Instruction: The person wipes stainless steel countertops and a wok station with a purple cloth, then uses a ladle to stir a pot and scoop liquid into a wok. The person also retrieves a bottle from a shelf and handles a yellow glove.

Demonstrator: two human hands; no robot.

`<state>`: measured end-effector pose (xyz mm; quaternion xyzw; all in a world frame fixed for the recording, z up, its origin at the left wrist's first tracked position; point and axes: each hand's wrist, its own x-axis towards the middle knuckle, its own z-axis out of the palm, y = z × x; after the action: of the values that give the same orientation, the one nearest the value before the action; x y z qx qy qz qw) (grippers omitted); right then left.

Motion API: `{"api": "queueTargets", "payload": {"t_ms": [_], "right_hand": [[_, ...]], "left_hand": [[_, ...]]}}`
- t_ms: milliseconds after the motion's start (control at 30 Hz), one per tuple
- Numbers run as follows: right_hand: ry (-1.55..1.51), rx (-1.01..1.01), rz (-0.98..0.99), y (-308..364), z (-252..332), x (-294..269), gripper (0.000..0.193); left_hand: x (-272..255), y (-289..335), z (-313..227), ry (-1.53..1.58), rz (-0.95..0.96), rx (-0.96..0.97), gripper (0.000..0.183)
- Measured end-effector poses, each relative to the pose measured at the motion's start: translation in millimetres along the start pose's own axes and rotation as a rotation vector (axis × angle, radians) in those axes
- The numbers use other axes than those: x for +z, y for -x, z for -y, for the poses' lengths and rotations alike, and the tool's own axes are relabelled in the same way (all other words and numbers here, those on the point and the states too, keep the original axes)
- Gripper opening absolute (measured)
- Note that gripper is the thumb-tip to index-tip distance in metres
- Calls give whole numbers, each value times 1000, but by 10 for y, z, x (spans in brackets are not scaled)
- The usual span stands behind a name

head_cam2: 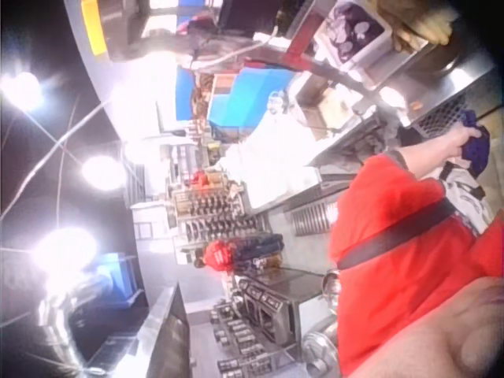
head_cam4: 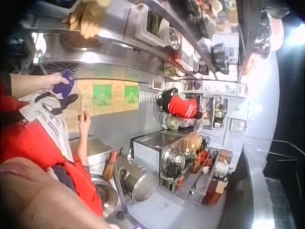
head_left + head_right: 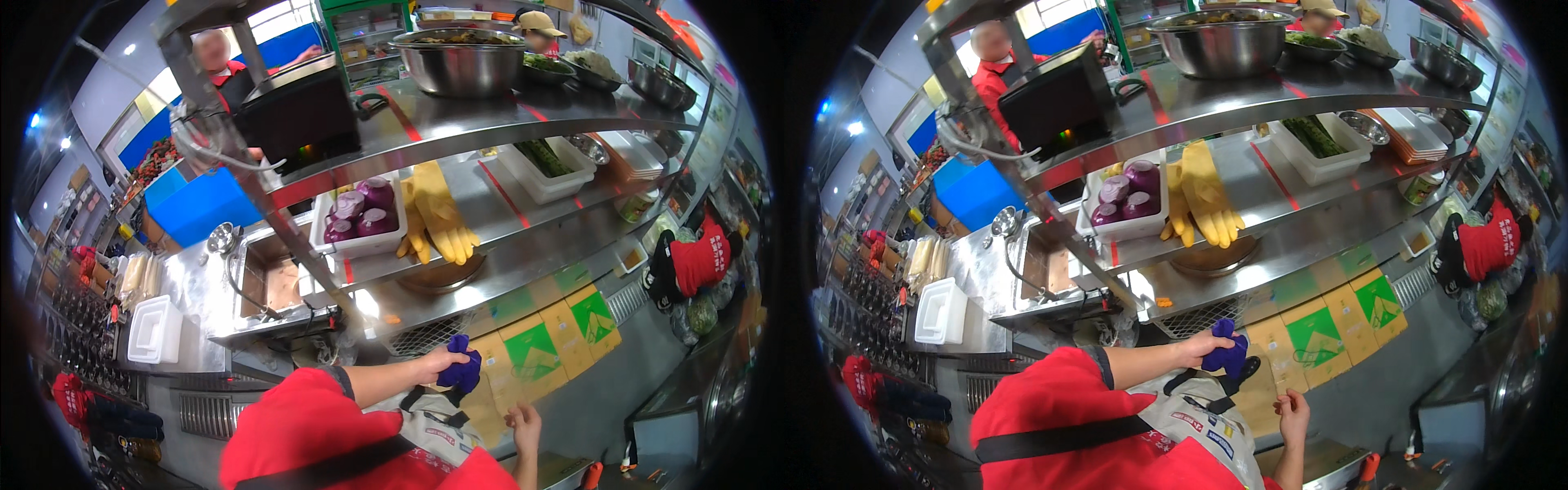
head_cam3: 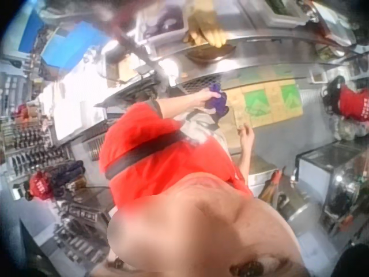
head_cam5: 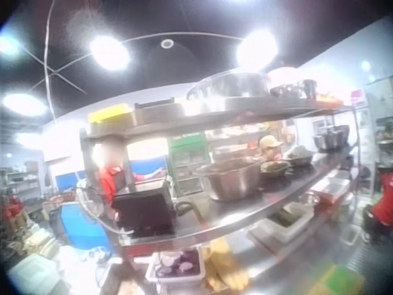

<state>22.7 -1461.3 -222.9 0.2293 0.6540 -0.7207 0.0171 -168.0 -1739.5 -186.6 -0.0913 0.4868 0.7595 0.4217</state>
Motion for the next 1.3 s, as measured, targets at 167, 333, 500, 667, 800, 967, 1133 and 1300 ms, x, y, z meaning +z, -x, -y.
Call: {"api": "queueTargets", "payload": {"t_ms": [167,333,500,667,800,967,1133,1300], "right_hand": [[28,25,-57,-387,32,-538,29],[40,30,-211,-795,411,-1108,26],[274,33,-367,-1142,712,-1396,26],[318,29,-300,-1530,760,-1590,36],[371,4,-293,-1820,757,-2087,37],[255,68,-302,-2448,605,-3156,31],[334,-44,-379,-3042,838,-4275,30],[266,-79,-458,-3260,960,-5218,30]], "left_hand": [[348,-847,-44,82,92,-41,37],[943,-1696,-211,151,111,-84,38],[1418,-2194,-484,72,251,-230,40],[1688,-2598,-610,65,150,-247,36],[1953,-3105,-545,46,-11,-336,23],[2654,-4025,-556,-38,-48,-316,26],[3529,-4766,-852,-220,-82,-226,42],[3872,-5506,-975,-400,-147,-46,28]]}}
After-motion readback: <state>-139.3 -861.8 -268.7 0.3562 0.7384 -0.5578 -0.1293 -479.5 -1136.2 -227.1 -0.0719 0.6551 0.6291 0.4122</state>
